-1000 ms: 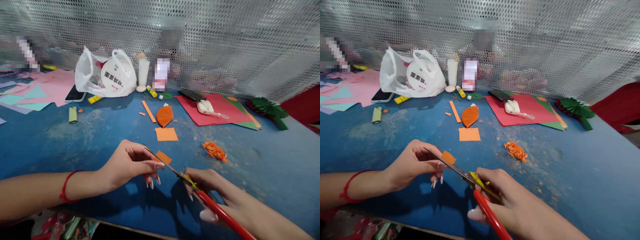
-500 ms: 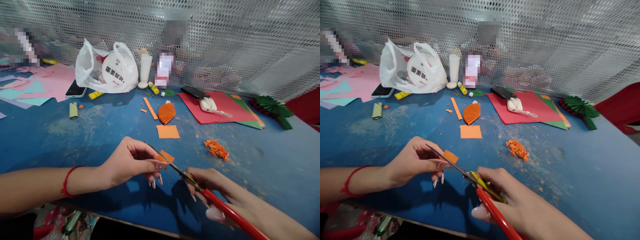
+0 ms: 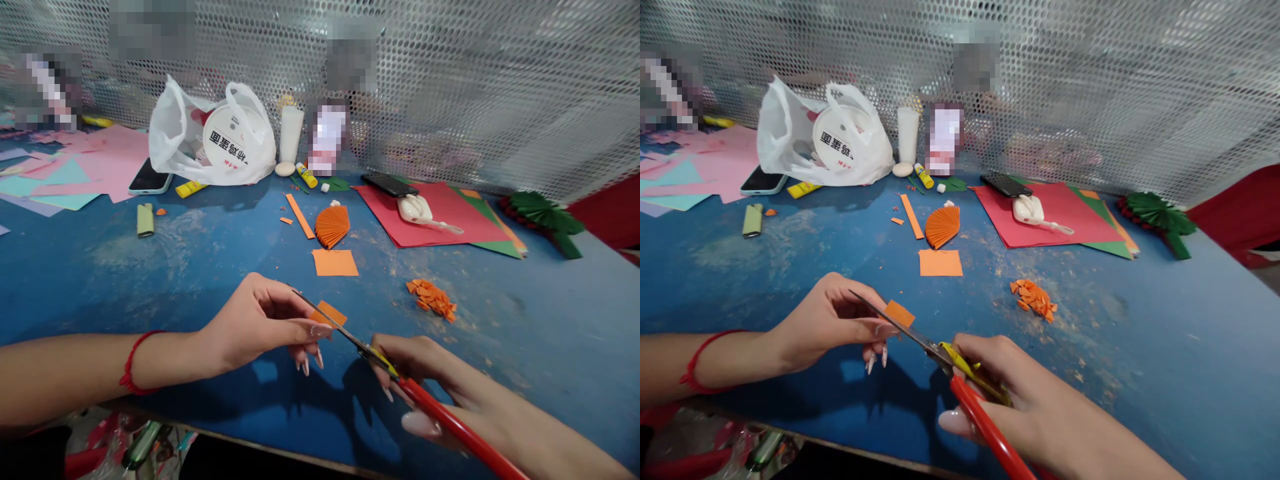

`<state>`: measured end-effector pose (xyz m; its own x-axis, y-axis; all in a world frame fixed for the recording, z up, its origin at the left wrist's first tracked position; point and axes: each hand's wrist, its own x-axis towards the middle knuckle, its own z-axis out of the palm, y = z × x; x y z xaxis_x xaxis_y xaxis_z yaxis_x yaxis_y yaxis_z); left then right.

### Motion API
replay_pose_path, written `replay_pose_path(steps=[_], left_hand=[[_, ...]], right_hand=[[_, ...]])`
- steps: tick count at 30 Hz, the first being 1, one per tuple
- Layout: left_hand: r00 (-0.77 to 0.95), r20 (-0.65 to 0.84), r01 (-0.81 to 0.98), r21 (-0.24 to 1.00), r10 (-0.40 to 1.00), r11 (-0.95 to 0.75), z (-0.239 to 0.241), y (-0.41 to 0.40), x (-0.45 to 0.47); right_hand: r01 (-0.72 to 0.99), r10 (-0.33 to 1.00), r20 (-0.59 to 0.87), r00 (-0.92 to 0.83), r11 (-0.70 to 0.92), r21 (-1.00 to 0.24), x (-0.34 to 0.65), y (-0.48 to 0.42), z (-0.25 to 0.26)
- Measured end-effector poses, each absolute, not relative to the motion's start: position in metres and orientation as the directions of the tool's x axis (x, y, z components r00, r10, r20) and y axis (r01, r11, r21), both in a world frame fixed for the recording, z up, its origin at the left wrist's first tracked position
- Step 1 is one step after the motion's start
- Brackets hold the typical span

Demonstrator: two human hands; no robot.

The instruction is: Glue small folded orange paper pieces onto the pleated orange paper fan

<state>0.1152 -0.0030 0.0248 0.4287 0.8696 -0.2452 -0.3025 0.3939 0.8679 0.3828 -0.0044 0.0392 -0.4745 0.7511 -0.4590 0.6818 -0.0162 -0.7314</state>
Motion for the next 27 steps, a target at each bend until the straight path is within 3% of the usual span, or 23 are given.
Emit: replay_pose_path(steps=[27], left_hand=[[0.397,-0.29,-0.277,0.867,0.871,0.415,0.0283,0.0017,0.1161]], right_hand=[[0.673,0.761,-0.47,-0.447,-0.06,-0.738,0.3768,-0.0049,0.0461]])
